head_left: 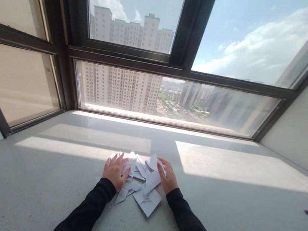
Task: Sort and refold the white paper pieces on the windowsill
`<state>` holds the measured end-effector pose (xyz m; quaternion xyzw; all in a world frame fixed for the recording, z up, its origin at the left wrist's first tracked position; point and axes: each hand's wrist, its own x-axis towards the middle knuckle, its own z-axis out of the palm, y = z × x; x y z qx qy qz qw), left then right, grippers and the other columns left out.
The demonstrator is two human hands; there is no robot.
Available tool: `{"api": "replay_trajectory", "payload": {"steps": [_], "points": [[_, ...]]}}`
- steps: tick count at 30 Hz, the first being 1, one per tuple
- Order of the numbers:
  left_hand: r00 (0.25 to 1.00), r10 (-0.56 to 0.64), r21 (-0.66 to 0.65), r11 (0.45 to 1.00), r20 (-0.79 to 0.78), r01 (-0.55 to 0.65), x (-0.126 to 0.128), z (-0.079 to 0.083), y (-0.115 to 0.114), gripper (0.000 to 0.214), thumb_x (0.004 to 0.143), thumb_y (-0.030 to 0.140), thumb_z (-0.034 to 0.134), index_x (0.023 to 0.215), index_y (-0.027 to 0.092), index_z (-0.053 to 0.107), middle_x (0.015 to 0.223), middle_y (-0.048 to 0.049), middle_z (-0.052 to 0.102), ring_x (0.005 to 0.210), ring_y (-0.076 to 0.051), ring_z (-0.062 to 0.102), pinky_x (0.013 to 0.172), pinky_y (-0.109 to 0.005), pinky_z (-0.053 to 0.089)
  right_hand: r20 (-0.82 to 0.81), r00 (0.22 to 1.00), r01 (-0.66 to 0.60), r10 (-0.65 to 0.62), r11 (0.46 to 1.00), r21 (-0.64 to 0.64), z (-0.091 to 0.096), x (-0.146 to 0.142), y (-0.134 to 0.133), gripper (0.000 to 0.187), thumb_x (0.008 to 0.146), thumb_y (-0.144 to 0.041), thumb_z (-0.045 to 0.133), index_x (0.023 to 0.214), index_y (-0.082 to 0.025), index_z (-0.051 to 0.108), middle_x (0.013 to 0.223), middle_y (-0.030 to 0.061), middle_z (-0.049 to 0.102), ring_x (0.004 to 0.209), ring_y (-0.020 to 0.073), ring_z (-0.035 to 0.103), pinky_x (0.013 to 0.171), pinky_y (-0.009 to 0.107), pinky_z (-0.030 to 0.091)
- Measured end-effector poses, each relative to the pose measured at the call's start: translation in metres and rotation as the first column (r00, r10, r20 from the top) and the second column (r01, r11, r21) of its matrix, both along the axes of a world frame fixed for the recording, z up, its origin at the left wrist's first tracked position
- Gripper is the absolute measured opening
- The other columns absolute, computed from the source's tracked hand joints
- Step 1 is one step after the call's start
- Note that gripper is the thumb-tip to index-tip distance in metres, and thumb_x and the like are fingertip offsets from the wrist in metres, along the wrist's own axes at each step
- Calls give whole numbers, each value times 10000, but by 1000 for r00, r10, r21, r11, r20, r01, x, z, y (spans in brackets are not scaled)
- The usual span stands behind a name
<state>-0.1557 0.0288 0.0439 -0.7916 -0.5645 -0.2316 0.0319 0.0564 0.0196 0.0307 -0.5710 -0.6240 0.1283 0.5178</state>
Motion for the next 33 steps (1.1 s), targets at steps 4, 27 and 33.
{"api": "replay_trajectory", "payload": {"steps": [4, 27, 33], "points": [[973, -227, 115, 966, -42, 230, 28, 9, -20, 479, 775, 442, 340, 1215, 254, 367, 1338, -38, 275, 1225, -263, 153, 973, -492, 91, -113, 987, 107, -111, 993, -42, -7, 14, 11, 453, 755, -511, 347, 961, -156, 539, 984, 117, 564, 914, 220, 517, 742, 367, 448], [987, -71, -68, 996, -146, 61, -40, -5, 23, 377, 767, 345, 403, 1141, 386, 420, 1247, -10, 420, 1164, -329, 247, 844, -662, 67, -88, 996, 15, -26, 993, -121, -20, 23, 18, 494, 751, -535, 315, 960, -149, 539, 1017, 139, 562, 996, 252, 484, 862, 426, 367], [986, -89, 69, 993, -145, 99, -35, 20, 18, 338, 795, 348, 361, 1116, 305, 461, 1202, -51, 457, 1113, -264, 343, 915, -488, 203, -147, 983, -138, 111, 971, -193, -3, 5, 9, 546, 755, -588, 232, 810, -156, 561, 684, 60, 621, 532, 153, 568, 465, 263, 442]]}}
